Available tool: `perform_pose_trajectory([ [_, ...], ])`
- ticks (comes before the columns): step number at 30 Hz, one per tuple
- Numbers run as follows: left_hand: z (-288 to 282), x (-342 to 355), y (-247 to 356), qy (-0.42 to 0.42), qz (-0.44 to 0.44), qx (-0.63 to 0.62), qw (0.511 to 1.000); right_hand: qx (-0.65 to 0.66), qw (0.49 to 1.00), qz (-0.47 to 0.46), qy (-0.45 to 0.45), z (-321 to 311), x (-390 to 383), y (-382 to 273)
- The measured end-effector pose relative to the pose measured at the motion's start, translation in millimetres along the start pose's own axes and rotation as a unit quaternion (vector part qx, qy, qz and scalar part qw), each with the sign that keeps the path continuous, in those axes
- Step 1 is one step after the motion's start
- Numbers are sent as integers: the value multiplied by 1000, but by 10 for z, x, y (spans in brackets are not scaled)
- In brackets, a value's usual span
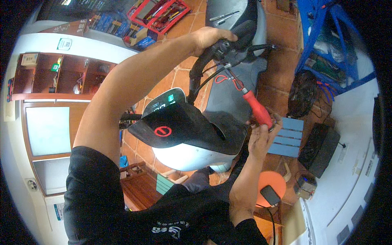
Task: The person uses a screwdriver to tighten screws on the scooter's handlebar assembly and throttle housing. They repeatedly adjust and secure components on the left and right handlebars, then move to the scooter seat area to continue tightening fasteners.
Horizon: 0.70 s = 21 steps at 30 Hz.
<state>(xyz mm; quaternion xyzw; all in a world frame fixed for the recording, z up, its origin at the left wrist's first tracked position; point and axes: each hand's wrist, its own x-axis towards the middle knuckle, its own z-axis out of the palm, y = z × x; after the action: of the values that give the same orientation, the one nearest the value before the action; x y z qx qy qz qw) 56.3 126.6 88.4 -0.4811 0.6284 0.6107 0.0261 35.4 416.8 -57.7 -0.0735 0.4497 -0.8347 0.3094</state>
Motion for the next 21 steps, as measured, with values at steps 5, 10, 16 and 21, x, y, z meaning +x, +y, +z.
perform_pose_trajectory([
  [5, 1, -19, 10, -45, -6, -3, 999, -21, 988, 150, 13, -74, 26, -14],
  [10, -9, -57, 50, -68, -21, -4, 997, -20, 1000, 17, 12, 39, 15, -87],
  [16, 37, -13, 109, -81, -37, -30, 996, -34, 999, -17, 32, 56, -6, 18],
  [21, -5, 26, 60, -43, -32, -19, 998, -55, 997, 54, 32, 159, -201, -34],
])
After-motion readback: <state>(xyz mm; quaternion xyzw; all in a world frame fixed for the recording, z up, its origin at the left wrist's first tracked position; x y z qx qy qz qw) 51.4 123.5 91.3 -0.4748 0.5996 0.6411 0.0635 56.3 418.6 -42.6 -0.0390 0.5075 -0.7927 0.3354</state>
